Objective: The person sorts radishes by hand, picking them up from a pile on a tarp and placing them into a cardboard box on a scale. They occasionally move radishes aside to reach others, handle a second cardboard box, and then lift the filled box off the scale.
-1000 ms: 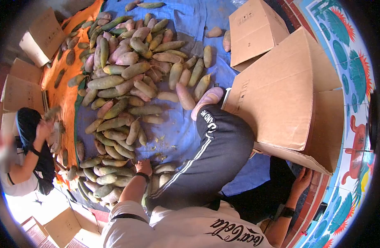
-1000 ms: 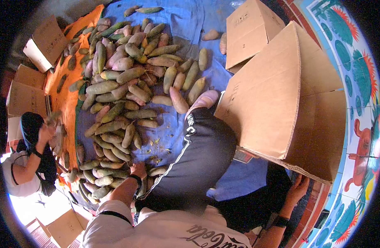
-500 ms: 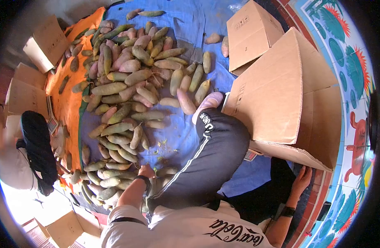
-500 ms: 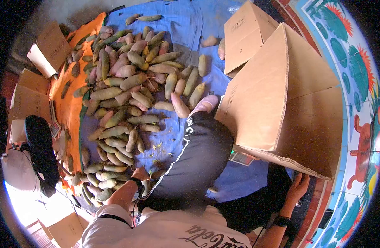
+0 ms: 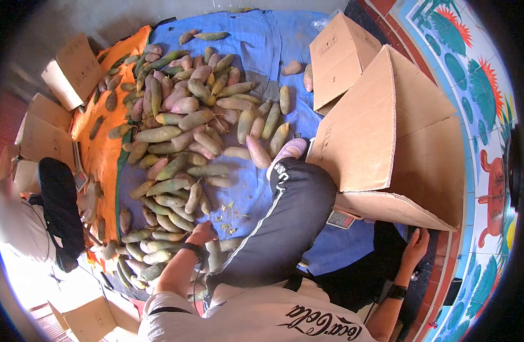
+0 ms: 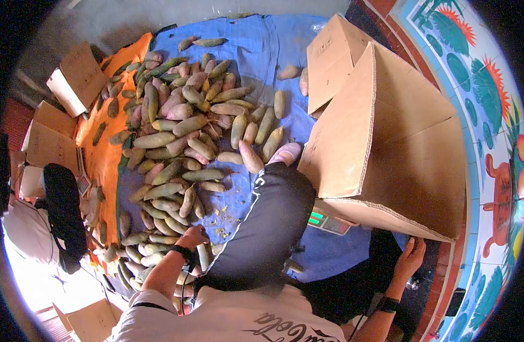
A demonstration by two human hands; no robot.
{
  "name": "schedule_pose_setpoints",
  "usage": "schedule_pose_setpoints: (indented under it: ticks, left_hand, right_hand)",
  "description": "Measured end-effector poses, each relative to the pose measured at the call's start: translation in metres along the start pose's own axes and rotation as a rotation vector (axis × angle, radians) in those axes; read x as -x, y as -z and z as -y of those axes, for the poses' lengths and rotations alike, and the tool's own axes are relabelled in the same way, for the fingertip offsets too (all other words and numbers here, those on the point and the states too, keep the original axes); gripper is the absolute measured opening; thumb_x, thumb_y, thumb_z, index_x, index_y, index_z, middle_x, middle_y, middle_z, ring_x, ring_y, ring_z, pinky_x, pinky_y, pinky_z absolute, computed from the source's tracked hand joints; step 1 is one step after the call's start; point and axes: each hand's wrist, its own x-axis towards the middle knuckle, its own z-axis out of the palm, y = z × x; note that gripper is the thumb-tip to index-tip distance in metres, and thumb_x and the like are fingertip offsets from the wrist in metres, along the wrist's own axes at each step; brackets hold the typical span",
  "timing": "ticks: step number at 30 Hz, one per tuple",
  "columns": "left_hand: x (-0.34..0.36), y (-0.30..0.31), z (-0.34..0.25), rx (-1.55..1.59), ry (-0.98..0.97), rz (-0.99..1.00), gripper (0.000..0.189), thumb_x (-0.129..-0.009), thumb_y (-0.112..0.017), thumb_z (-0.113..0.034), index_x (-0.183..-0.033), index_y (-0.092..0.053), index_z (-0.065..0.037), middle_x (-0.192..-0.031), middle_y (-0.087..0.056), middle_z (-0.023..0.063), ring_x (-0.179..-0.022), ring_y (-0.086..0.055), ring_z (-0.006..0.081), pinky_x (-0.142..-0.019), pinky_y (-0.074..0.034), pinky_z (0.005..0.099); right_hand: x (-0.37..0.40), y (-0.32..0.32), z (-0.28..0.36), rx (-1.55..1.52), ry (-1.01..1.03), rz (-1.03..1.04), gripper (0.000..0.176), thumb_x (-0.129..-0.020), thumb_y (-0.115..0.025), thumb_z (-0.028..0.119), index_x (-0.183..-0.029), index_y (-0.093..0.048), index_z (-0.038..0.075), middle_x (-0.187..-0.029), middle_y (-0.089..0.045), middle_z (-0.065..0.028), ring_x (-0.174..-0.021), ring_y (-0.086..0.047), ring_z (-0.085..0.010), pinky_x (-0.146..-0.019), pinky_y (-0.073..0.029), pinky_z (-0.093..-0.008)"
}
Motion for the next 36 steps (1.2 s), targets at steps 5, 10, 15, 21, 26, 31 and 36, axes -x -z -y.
schedule_pose_setpoints:
  ticks: [5,10,15,21,26,31,36]
  left_hand:
    - [-0.004,0.041,-0.011,0.067,-0.041,-0.165,0.062,-0.061,-0.074,-0.027,-0.114,-0.051,-0.006,-0.105,-0.061,0.0171,-0.101,-0.057,0.0326,-0.086,-0.046,0.0388]
    - [0.019,0.098,-0.059,0.075,-0.013,-0.37,0.068,-0.063,-0.072,-0.025,-0.122,-0.043,-0.008,-0.105,-0.06,0.0197,-0.1,-0.057,0.0343,-0.085,-0.046,0.0402]
    - [0.003,0.108,-0.053,0.131,-0.088,-0.569,0.071,-0.067,-0.071,-0.022,-0.127,-0.037,-0.008,-0.101,-0.061,0.0214,-0.098,-0.057,0.0372,-0.084,-0.046,0.0412]
    - [0.0,0.112,-0.04,0.287,-0.112,-0.743,0.068,-0.07,-0.07,-0.02,-0.128,-0.037,-0.01,-0.104,-0.06,0.0221,-0.097,-0.057,0.0388,-0.084,-0.046,0.042]
    - [0.001,0.121,-0.033,0.367,-0.077,-0.839,0.06,-0.073,-0.068,-0.02,-0.126,-0.04,-0.011,-0.105,-0.06,0.0225,-0.097,-0.057,0.0396,-0.083,-0.045,0.0433]
    - [-0.004,0.126,-0.03,0.389,0.011,-0.885,0.052,-0.078,-0.064,-0.024,-0.124,-0.043,-0.01,-0.104,-0.059,0.0236,-0.096,-0.056,0.0403,-0.082,-0.045,0.0448]
    - [-0.009,0.131,-0.026,0.289,0.019,-0.819,0.049,-0.082,-0.06,-0.028,-0.124,-0.043,-0.009,-0.104,-0.057,0.0249,-0.096,-0.054,0.0414,-0.081,-0.045,0.046]
  right_hand:
    - [0.0,0.0,0.001,0.014,0.022,-0.008,0.029,-0.093,-0.047,0.018,-0.11,-0.054,-0.005,-0.105,-0.057,-0.0218,-0.099,-0.054,-0.0375,-0.085,-0.042,-0.0408]
    - [0.001,-0.001,-0.002,-0.001,0.023,-0.035,0.028,-0.093,-0.047,0.017,-0.11,-0.054,-0.004,-0.104,-0.057,-0.021,-0.096,-0.054,-0.0366,-0.083,-0.043,-0.0402]
    - [0.003,0.001,0.006,-0.05,0.002,-0.055,0.027,-0.093,-0.048,0.017,-0.11,-0.053,-0.003,-0.101,-0.057,-0.0189,-0.092,-0.056,-0.0328,-0.079,-0.045,-0.0373]
    - [0.003,0.0,0.005,-0.056,0.028,-0.081,0.026,-0.093,-0.048,0.017,-0.11,-0.053,-0.002,-0.099,-0.056,-0.0178,-0.086,-0.056,-0.0315,-0.076,-0.045,-0.0361]
    - [0.003,0.002,0.008,-0.085,-0.011,-0.03,0.026,-0.092,-0.049,0.015,-0.111,-0.052,-0.002,-0.097,-0.055,-0.0176,-0.084,-0.055,-0.0307,-0.074,-0.045,-0.0362]
    - [0.003,0.0,0.006,-0.072,0.012,-0.051,0.026,-0.092,-0.049,0.015,-0.111,-0.052,-0.002,-0.096,-0.055,-0.0174,-0.083,-0.055,-0.03,-0.073,-0.045,-0.0362]
    - [0.003,0.001,0.007,-0.074,0.027,-0.052,0.026,-0.092,-0.048,0.016,-0.111,-0.052,-0.001,-0.096,-0.055,-0.0167,-0.082,-0.055,-0.0297,-0.072,-0.045,-0.0362]
